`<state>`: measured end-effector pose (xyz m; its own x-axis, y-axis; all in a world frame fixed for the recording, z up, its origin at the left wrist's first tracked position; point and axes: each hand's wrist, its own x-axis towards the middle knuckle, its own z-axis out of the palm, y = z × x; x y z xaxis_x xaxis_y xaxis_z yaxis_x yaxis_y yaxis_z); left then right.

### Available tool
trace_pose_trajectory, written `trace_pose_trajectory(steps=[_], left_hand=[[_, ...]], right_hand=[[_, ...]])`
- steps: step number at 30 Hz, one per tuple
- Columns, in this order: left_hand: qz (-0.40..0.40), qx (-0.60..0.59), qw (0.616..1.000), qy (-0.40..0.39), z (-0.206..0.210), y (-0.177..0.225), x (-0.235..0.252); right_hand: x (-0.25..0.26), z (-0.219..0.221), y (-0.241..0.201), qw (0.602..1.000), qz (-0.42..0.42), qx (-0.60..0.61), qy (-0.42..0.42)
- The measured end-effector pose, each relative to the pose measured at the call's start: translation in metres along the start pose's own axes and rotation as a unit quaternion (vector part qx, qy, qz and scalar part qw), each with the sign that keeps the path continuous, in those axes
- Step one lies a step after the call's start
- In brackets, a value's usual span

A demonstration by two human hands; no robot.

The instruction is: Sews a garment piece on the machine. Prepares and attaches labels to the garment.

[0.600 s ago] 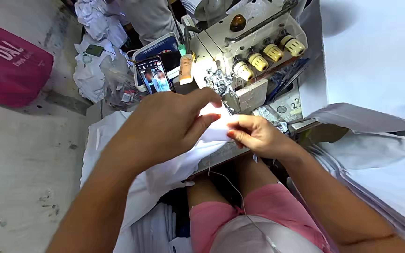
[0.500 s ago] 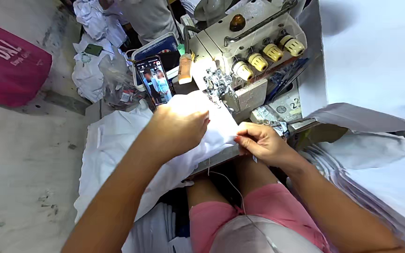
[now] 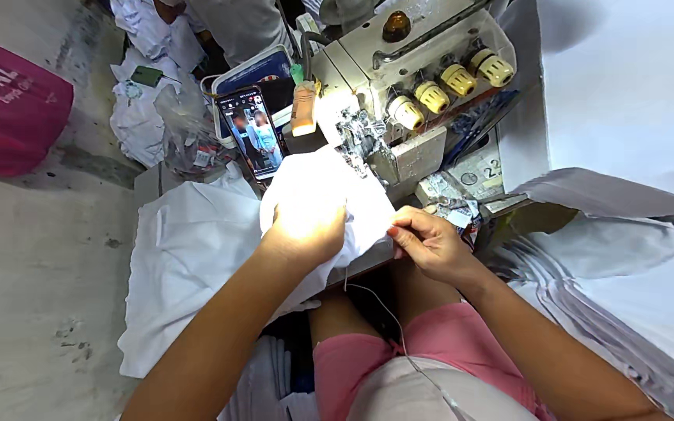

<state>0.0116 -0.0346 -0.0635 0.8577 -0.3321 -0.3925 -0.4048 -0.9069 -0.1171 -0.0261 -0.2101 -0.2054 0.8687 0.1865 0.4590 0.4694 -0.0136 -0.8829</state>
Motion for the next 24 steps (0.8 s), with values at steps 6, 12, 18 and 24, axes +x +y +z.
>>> trace_pose_trajectory(steps=[6,12,18,24], left_hand=[[0.097,0.035,0.971,0.217,-0.008,-0.038,0.011],[0.222,-0.014,0.958,0.180,-0.040,-0.041,-0.020],[0.194,0.007,0.957,0.216,-0.029,-0.049,-0.004],[0.155,-0.052,0.976,0.144,-0.045,-0.078,-0.004]], right_hand=[[0.034,0.003,0.013,0.999,-0.029,0.014,-0.010],[0.031,-0.004,-0.002,0.999,0.005,-0.003,-0.049],[0.035,0.001,0.006,1.000,-0.009,-0.021,-0.019],[0.040,0.001,0.001,0.999,0.014,-0.005,-0.030]])
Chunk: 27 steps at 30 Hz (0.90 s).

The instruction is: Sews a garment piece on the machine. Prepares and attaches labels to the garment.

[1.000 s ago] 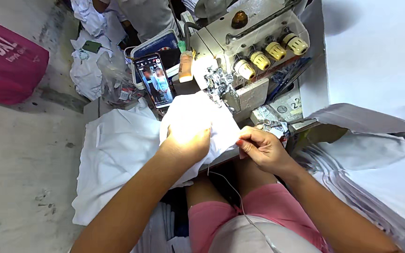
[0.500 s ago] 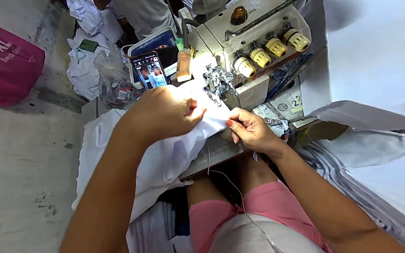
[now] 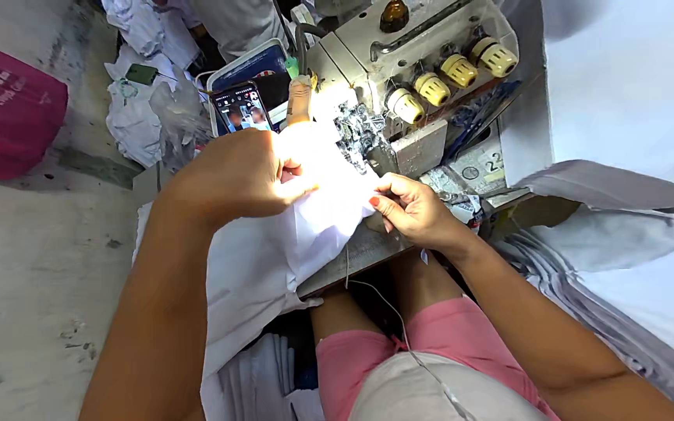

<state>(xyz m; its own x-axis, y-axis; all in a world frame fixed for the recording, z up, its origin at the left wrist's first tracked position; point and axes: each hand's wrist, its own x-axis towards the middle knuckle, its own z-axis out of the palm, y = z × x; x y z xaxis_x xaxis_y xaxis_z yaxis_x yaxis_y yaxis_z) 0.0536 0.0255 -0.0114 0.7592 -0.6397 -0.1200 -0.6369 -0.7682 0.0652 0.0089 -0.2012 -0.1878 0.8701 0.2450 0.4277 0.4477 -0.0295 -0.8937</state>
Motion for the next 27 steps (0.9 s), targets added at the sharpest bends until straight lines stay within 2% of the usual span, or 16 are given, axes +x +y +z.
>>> trace_pose_trajectory(steps=[4,7,15,19,23,25,27], left_hand=[[0.079,0.006,0.997,0.020,0.002,0.031,-0.011],[0.105,0.025,0.993,0.043,0.018,0.041,-0.008],[0.094,0.017,0.995,0.034,0.038,0.043,0.019],[0.116,0.008,0.986,0.121,0.052,0.028,0.026],[0.048,0.010,0.990,0.132,0.042,0.006,0.017],[0.067,0.001,0.985,0.158,0.037,0.003,0.006],[0.103,0.017,0.979,0.177,0.035,0.021,-0.006]], right_hand=[[-0.017,0.001,-0.014,0.999,-0.014,-0.031,0.009],[-0.028,0.004,-0.011,0.998,-0.028,-0.042,0.028],[-0.013,0.007,0.002,0.999,-0.007,-0.004,0.036],[-0.003,0.009,0.005,0.999,-0.004,0.015,0.041],[0.001,0.010,0.006,0.996,0.016,0.075,0.045],[-0.001,0.009,0.006,0.996,0.018,0.081,0.035],[-0.006,0.005,0.004,0.999,0.006,0.048,0.016]])
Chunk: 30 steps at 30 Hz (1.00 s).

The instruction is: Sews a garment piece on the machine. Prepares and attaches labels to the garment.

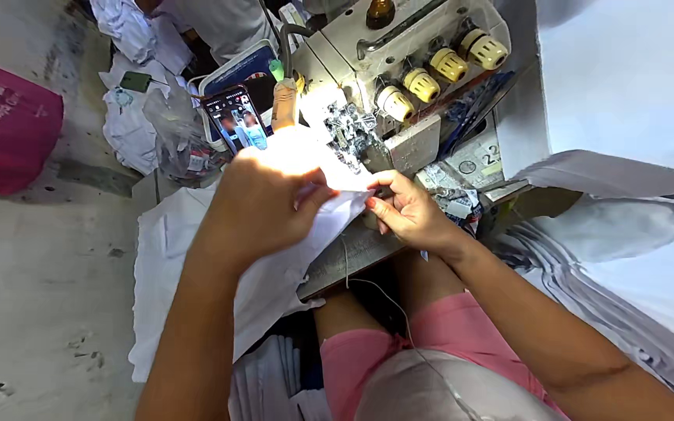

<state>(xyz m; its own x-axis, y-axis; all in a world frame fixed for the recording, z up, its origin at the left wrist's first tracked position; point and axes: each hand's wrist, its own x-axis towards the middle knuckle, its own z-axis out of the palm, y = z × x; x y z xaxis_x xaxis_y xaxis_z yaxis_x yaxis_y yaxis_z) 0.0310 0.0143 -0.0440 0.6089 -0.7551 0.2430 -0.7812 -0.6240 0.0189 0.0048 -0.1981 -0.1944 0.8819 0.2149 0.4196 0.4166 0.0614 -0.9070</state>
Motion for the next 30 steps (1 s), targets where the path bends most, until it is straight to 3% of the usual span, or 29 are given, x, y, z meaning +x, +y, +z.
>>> trace_pose_trajectory(steps=[5,9,12,19,24,28,30], left_hand=[[0.038,0.038,0.998,0.025,0.027,0.028,-0.009],[-0.003,0.099,0.994,-0.042,0.060,0.022,-0.018],[-0.021,0.130,0.991,-0.030,0.073,0.028,-0.021],[-0.048,0.150,0.986,-0.061,0.063,0.044,-0.012],[-0.060,0.117,0.987,-0.088,0.060,0.030,-0.001],[-0.055,0.107,0.990,-0.069,0.047,0.005,0.000],[-0.049,0.084,0.995,-0.022,0.034,0.001,-0.004]], right_hand=[[-0.012,-0.002,0.005,0.988,-0.123,-0.089,0.022],[-0.015,-0.002,0.003,0.978,-0.156,-0.133,0.040],[-0.017,-0.005,0.006,0.972,-0.185,-0.139,0.036],[-0.019,-0.011,0.006,0.971,-0.199,-0.123,0.040],[-0.007,-0.007,0.020,0.966,-0.185,-0.166,0.067],[0.013,-0.005,0.030,0.970,-0.177,-0.150,0.078],[0.015,-0.006,0.031,0.971,-0.175,-0.147,0.074]])
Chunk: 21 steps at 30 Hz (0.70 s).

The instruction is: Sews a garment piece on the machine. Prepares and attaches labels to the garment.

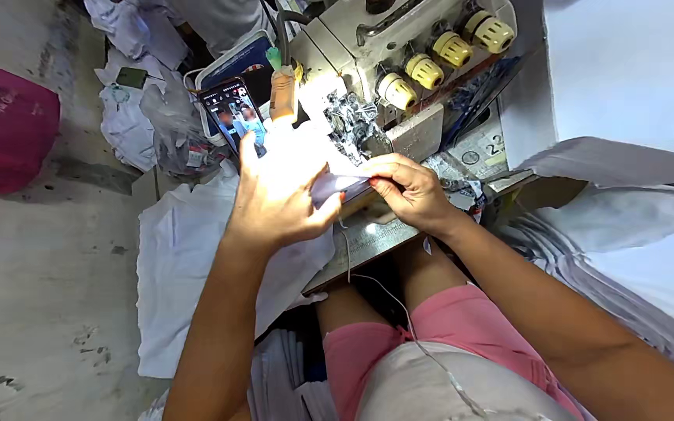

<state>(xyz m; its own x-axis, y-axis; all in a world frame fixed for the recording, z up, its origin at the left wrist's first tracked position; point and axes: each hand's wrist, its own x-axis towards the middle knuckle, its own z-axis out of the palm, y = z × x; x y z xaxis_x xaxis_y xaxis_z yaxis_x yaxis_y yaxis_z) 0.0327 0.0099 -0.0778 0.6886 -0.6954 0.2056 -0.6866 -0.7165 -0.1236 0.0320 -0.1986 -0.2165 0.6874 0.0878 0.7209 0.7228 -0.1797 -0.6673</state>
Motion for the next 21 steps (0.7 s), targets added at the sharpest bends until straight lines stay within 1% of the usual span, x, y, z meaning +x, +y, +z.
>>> trace_pose_trajectory(steps=[2,5,8,10,13,15,17,19,21], left_hand=[[0.029,-0.039,0.998,0.051,-0.007,0.012,-0.005],[0.071,-0.092,0.992,0.053,0.002,0.035,-0.010],[0.089,-0.147,0.983,0.062,0.017,0.023,-0.010],[0.084,-0.177,0.980,0.040,0.023,0.008,-0.009],[0.062,-0.194,0.979,0.013,0.032,-0.001,-0.009],[0.037,-0.176,0.984,0.006,0.036,-0.001,-0.010],[-0.007,-0.145,0.989,0.007,0.044,0.000,-0.013],[-0.066,-0.127,0.990,0.007,0.053,0.003,-0.014],[-0.121,-0.117,0.986,0.022,0.062,0.009,-0.015]], right_hand=[[0.000,-0.002,-0.001,1.000,-0.008,-0.009,-0.013],[-0.004,-0.009,-0.010,0.998,-0.040,-0.020,-0.040],[-0.011,-0.011,-0.015,0.997,-0.062,-0.035,-0.034],[-0.012,-0.010,-0.016,0.996,-0.066,-0.048,-0.030],[-0.009,-0.007,-0.013,0.994,-0.067,-0.081,-0.026],[-0.008,-0.005,-0.012,0.992,-0.061,-0.105,-0.024],[-0.010,-0.005,-0.013,0.992,-0.050,-0.112,-0.011],[-0.016,-0.009,-0.017,0.993,-0.022,-0.113,0.039],[-0.019,-0.019,-0.015,0.981,0.028,-0.151,0.115]])
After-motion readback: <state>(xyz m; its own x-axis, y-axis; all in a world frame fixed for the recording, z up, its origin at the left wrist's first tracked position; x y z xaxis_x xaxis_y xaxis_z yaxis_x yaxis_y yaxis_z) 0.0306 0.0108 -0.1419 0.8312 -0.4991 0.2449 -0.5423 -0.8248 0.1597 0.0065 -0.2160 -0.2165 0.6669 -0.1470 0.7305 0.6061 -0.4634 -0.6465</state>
